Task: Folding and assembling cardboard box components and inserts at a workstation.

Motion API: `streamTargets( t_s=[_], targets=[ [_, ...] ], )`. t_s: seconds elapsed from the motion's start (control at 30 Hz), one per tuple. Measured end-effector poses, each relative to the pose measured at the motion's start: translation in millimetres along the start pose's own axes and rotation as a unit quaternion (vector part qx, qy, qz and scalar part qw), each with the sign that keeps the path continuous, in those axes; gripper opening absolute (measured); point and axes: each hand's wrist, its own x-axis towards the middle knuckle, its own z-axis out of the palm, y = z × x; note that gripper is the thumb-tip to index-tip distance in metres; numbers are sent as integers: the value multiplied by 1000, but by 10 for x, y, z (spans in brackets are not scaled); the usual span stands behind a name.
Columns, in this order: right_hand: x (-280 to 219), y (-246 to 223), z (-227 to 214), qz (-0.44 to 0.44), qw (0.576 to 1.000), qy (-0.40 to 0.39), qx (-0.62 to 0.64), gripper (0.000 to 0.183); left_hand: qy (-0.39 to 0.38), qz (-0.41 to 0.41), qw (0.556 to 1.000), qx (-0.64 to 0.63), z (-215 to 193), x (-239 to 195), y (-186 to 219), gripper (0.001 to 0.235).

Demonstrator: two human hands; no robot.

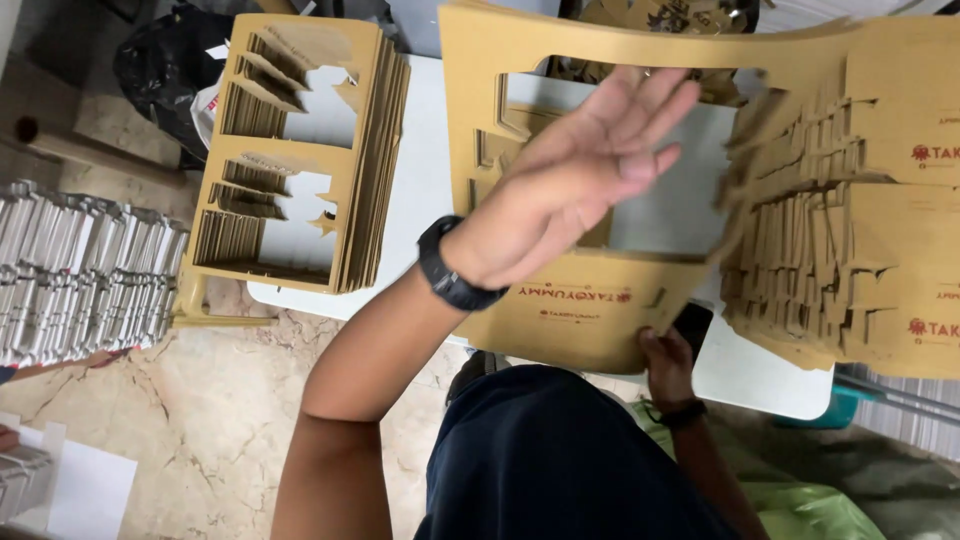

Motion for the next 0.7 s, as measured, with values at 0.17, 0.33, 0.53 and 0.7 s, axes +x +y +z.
streamTargets(
  t_s=[0.17,0.33,0.53,0.7],
  targets=[
    [214,333,619,259,953,71,141,21,169,-86,980,-60,-822,166,-367,65],
    [157,390,1073,329,936,93,77,59,295,-125,944,-75,-1931,-40,-1128,80],
    [189,604,1188,347,929,127,0,62,333,-214,918,-11,-2415,-429,-1096,75],
    [48,482,1244,333,934,130,-28,64,328,-203,911,145,-2625,-1161,-1126,54]
  ],
)
